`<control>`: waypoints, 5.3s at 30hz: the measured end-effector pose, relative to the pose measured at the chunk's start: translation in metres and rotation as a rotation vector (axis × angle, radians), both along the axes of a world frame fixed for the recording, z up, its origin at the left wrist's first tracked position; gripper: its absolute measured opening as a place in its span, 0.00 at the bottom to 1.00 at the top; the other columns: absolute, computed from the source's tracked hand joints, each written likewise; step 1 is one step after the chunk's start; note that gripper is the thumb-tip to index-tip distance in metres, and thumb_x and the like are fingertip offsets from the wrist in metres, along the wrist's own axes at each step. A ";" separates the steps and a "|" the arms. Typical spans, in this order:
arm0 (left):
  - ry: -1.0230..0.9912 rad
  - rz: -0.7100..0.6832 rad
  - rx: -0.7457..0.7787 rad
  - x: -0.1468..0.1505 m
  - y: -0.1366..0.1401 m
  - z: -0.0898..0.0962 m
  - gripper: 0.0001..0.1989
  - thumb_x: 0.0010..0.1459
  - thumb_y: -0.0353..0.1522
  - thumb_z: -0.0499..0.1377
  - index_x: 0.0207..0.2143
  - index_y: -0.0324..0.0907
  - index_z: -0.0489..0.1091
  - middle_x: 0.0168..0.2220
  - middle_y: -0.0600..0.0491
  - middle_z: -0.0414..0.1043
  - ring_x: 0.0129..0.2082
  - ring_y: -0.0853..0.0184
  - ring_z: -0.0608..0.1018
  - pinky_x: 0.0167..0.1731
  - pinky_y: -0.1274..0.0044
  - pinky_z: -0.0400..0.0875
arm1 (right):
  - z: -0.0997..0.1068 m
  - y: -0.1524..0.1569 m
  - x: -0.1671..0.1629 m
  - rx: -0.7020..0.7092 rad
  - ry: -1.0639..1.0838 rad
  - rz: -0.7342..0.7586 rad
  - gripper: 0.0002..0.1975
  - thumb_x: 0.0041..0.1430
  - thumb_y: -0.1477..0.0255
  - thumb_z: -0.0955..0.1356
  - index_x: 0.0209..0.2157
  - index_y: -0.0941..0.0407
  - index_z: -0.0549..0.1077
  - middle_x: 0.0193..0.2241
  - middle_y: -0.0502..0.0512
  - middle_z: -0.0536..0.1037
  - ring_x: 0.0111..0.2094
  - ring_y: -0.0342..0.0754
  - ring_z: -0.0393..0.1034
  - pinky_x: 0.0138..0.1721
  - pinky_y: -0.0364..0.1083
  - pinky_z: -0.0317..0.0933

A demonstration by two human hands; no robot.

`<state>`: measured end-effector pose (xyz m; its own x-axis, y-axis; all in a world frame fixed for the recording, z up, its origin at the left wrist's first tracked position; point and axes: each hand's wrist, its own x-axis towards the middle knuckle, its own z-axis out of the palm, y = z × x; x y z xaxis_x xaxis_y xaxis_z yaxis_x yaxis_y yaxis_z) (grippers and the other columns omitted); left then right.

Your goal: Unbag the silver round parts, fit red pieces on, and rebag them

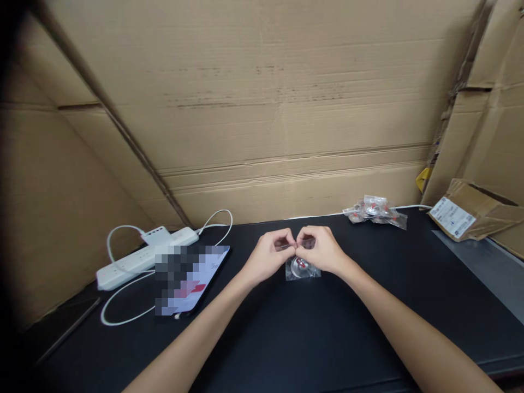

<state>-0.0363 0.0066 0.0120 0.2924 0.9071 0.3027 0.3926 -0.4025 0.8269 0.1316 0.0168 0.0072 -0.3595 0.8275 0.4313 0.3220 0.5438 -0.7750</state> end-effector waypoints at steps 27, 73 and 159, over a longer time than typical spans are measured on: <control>0.110 0.144 0.065 0.001 -0.001 0.004 0.02 0.43 0.27 0.57 0.21 0.40 0.66 0.21 0.58 0.68 0.22 0.72 0.66 0.24 0.80 0.58 | -0.005 0.000 -0.005 0.049 -0.034 -0.148 0.03 0.41 0.78 0.66 0.22 0.57 0.70 0.20 0.47 0.71 0.23 0.41 0.63 0.26 0.41 0.57; 0.223 0.277 0.085 -0.005 0.002 0.007 0.03 0.44 0.27 0.57 0.20 0.41 0.66 0.22 0.56 0.72 0.25 0.69 0.73 0.29 0.78 0.63 | -0.009 0.010 0.003 0.079 -0.098 -0.285 0.03 0.41 0.77 0.66 0.22 0.57 0.72 0.19 0.47 0.72 0.20 0.41 0.62 0.25 0.40 0.56; -0.143 -0.059 -0.150 -0.013 0.015 -0.008 0.13 0.52 0.40 0.62 0.30 0.37 0.75 0.25 0.51 0.73 0.23 0.71 0.70 0.22 0.80 0.64 | -0.013 0.019 0.013 -0.405 0.365 0.069 0.17 0.43 0.60 0.75 0.29 0.59 0.78 0.24 0.52 0.75 0.25 0.42 0.67 0.27 0.43 0.59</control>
